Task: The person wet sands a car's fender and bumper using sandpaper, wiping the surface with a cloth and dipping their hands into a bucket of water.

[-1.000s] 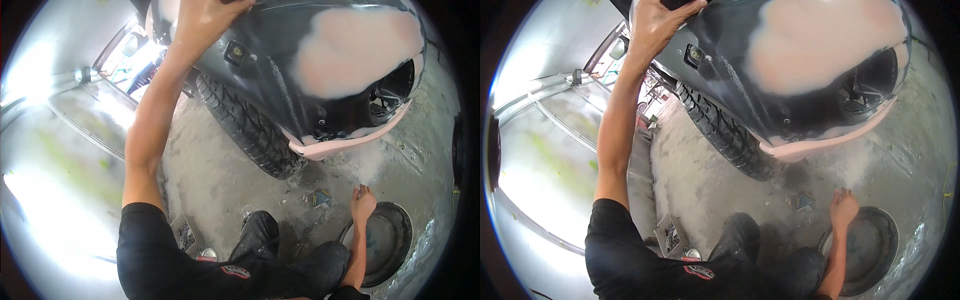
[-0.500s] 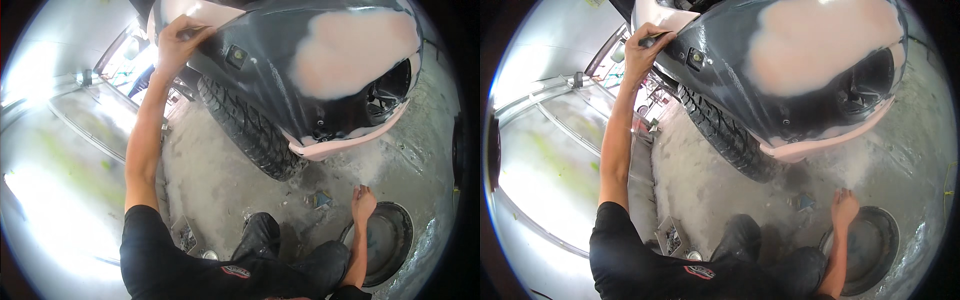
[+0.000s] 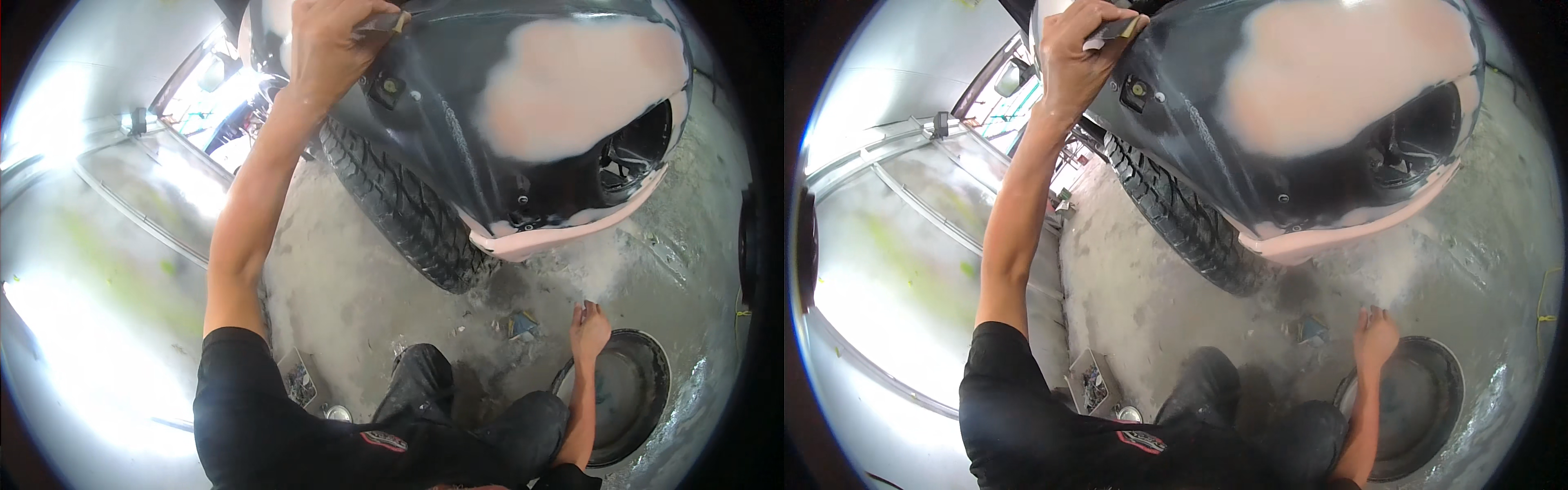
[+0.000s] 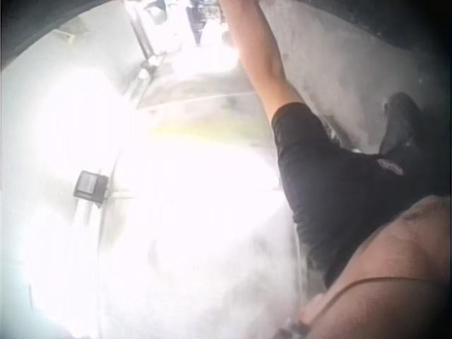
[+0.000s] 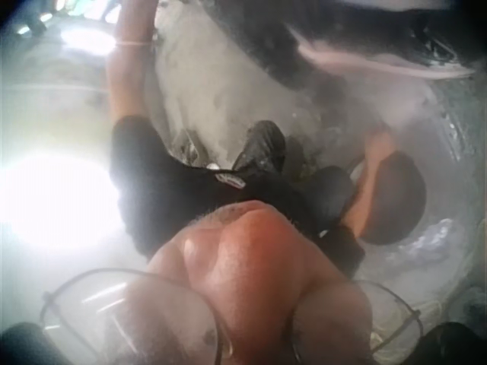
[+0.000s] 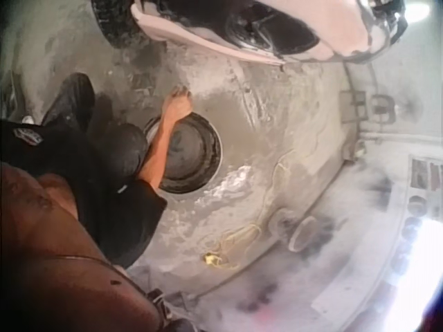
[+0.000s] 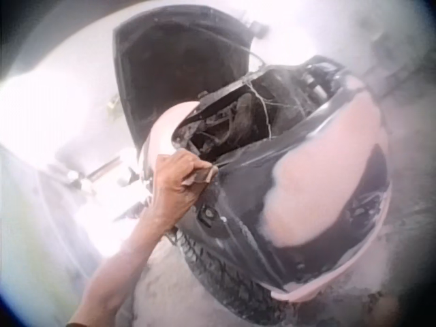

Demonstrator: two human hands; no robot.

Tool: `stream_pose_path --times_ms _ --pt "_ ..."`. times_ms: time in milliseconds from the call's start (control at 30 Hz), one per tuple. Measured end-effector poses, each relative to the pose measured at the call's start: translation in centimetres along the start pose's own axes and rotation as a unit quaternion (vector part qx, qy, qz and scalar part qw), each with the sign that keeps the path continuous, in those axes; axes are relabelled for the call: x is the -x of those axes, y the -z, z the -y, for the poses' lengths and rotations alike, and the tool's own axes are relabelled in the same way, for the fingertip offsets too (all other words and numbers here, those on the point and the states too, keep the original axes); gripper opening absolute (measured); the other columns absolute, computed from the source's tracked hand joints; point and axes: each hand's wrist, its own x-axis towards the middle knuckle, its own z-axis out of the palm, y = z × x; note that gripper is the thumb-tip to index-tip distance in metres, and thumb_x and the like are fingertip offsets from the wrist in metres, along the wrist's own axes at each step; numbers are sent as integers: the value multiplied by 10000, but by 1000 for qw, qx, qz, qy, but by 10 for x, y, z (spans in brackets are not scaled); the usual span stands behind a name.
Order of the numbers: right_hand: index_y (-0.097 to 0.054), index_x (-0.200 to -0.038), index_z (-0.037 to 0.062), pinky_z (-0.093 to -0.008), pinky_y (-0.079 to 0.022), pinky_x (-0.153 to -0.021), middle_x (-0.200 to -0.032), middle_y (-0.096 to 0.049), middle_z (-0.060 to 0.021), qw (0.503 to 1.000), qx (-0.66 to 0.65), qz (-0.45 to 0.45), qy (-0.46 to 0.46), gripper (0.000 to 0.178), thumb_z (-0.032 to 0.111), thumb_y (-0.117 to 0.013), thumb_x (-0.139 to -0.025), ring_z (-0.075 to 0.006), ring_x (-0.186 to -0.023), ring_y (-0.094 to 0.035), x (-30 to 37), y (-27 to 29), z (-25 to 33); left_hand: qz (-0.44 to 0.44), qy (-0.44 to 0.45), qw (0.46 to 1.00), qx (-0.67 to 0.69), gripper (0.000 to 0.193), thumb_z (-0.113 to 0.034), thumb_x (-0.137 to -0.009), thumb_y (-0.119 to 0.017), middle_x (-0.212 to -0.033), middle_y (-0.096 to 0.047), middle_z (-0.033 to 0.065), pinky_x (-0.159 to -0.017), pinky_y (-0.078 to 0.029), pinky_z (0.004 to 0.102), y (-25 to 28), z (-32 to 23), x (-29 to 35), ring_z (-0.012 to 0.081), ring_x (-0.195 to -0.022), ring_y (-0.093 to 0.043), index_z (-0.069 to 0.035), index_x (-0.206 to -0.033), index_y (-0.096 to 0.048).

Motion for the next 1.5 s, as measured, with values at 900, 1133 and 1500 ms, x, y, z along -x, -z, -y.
stream_pose_path --times_ms 900,1133,1500 --pt "-745 -1092 7 -511 -540 -779 -977 -718 -208 1000 1 -17 -1 286 248 -666 -960 -425 -869 -695 0 -3 -1 -27 39 999 14 188 -94 -831 -865 -857 -757 54 -712 -529 284 4 24 33 185 -757 -716 -60 -1003 -799" --pt "-747 -1049 14 -478 -530 -712 -882 -705 -168 998 2 -51 23 269 258 -662 -972 -383 -793 -700 4 -12 -16 -7 73 989 129 184 -162 -852 -874 -773 -699 62 -657 -485 296 -3 -10 -18 107 -698 -622 -31 -886 -748" --pt "-739 -1038 10 -474 -531 -720 -897 -712 -162 999 8 -39 21 262 251 -660 -973 -370 -801 -701 1 -11 -4 91 261 934 227 214 -177 -877 -866 -911 -780 23 -756 -537 229 22 26 16 60 -827 -681 -25 -1003 -785"
